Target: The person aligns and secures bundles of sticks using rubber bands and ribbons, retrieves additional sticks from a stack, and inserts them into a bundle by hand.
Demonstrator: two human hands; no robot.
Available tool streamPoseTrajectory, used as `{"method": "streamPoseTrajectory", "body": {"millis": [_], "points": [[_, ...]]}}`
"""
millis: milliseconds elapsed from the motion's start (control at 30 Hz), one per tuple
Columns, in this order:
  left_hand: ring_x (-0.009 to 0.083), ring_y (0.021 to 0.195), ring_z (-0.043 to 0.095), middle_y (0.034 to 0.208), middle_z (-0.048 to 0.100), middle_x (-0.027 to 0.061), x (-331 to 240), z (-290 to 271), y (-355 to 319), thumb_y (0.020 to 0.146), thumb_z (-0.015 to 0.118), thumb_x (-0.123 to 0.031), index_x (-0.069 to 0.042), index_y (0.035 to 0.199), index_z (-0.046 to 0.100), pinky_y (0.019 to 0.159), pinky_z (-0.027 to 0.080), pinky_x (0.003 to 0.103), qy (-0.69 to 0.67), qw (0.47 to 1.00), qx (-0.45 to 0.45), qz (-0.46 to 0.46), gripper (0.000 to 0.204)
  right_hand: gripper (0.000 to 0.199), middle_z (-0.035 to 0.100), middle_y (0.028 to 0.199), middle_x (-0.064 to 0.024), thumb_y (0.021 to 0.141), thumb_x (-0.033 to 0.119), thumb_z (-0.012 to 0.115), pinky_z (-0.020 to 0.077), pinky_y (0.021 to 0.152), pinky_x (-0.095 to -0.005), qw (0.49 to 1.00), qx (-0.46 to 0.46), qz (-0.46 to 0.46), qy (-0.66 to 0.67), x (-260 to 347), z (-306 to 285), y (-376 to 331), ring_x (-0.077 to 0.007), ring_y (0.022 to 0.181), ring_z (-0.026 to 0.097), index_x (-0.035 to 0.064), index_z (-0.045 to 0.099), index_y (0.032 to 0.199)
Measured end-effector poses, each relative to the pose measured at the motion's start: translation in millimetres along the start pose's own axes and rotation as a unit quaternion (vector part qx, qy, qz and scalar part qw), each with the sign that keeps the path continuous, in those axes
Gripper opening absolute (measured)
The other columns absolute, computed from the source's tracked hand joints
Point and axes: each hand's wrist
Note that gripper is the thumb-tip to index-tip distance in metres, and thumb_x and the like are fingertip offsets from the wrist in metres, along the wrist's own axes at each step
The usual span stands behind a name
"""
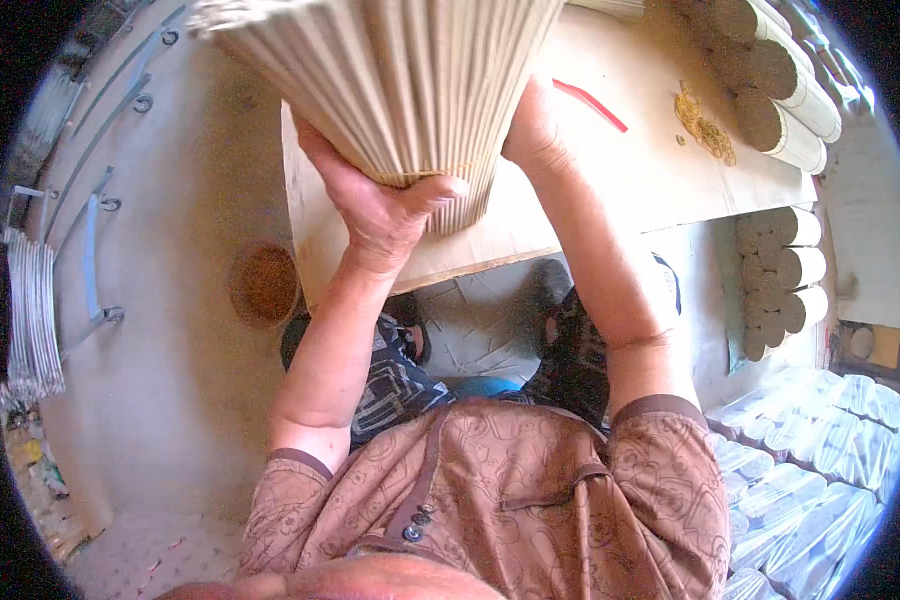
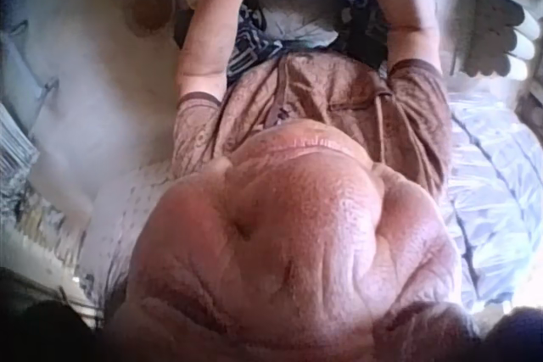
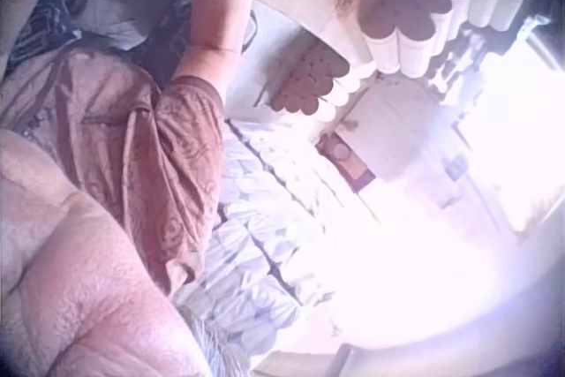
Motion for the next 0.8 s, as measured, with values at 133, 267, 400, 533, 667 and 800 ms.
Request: {"method": "streamPoseTrajectory", "body": {"millis": [133,267,400,533,667,800], "points": [[0.0301,0.134,0.042,0.149,0.032,0.0184,-3,-23,9,0.043,0.087,-0.071,0.0,0.154,-0.003,0.113,0.037,0.043,-0.08,0.995,0.03,-0.046,0.159,0.07,0.057,0.133,-0.0123,0.101,0.061,0.032,0.0444,0.102,-0.0377,0.954,-0.019,0.163,0.251,83,-17,4,-0.0214,0.123,0.053,0.0055,0.046,0.141],[0.0307,0.138,0.038,0.15,0.029,0.0184,0,-13,-3,0.044,0.085,-0.073,-0.003,0.153,-0.01,0.116,0.033,0.044,-0.216,0.969,0.012,-0.119,0.161,0.08,0.058,0.132,-0.0144,0.101,0.067,0.023,0.042,0.105,-0.0376,0.878,-0.001,0.365,0.311,84,-37,2,-0.0225,0.124,0.053,0.0022,0.043,0.145],[0.0328,0.141,0.03,0.151,0.027,0.018,7,-6,-2,0.044,0.088,-0.07,-0.002,0.153,-0.013,0.119,0.027,0.044,-0.084,0.996,0.011,-0.022,0.163,0.081,0.057,0.133,-0.0154,0.101,0.066,0.022,0.0408,0.105,-0.0363,0.901,0.004,0.299,0.314,76,-21,-9,-0.0225,0.124,0.053,0.0011,0.043,0.145],[0.0292,0.137,0.033,0.142,0.033,0.0146,-4,-12,7,0.047,0.079,-0.084,-0.004,0.152,0.01,0.119,0.023,0.047,-0.115,0.988,0.001,-0.104,0.149,0.081,0.056,0.135,-0.0161,0.102,0.065,0.022,0.0396,0.106,-0.0364,0.883,-0.008,0.316,0.348,73,-34,-18,-0.0229,0.125,0.052,0.0003,0.042,0.145],[0.0291,0.14,0.03,0.146,0.029,0.0159,-2,-6,2,0.045,0.084,-0.077,-0.003,0.153,0.005,0.119,0.024,0.045,-0.235,0.966,-0.02,-0.105,0.153,0.08,0.055,0.136,-0.0168,0.102,0.064,0.022,0.0384,0.108,-0.0364,0.883,-0.016,0.309,0.353,69,-47,-9,-0.0233,0.126,0.051,-0.0006,0.042,0.145],[0.0295,0.14,0.031,0.148,0.028,0.0162,2,-1,-13,0.04,0.087,-0.075,0.0,0.154,0.003,0.118,0.026,0.043,-0.168,0.984,-0.015,-0.056,0.16,0.08,0.054,0.138,-0.0176,0.102,0.063,0.022,0.0372,0.109,-0.0364,0.917,0.0,0.28,0.284,69,-27,-15,-0.0237,0.127,0.05,-0.0015,0.041,0.145]]}}
Point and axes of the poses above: each hand's wrist, its own y-axis towards the middle knuckle, its own z-axis out of the palm, x = y × z
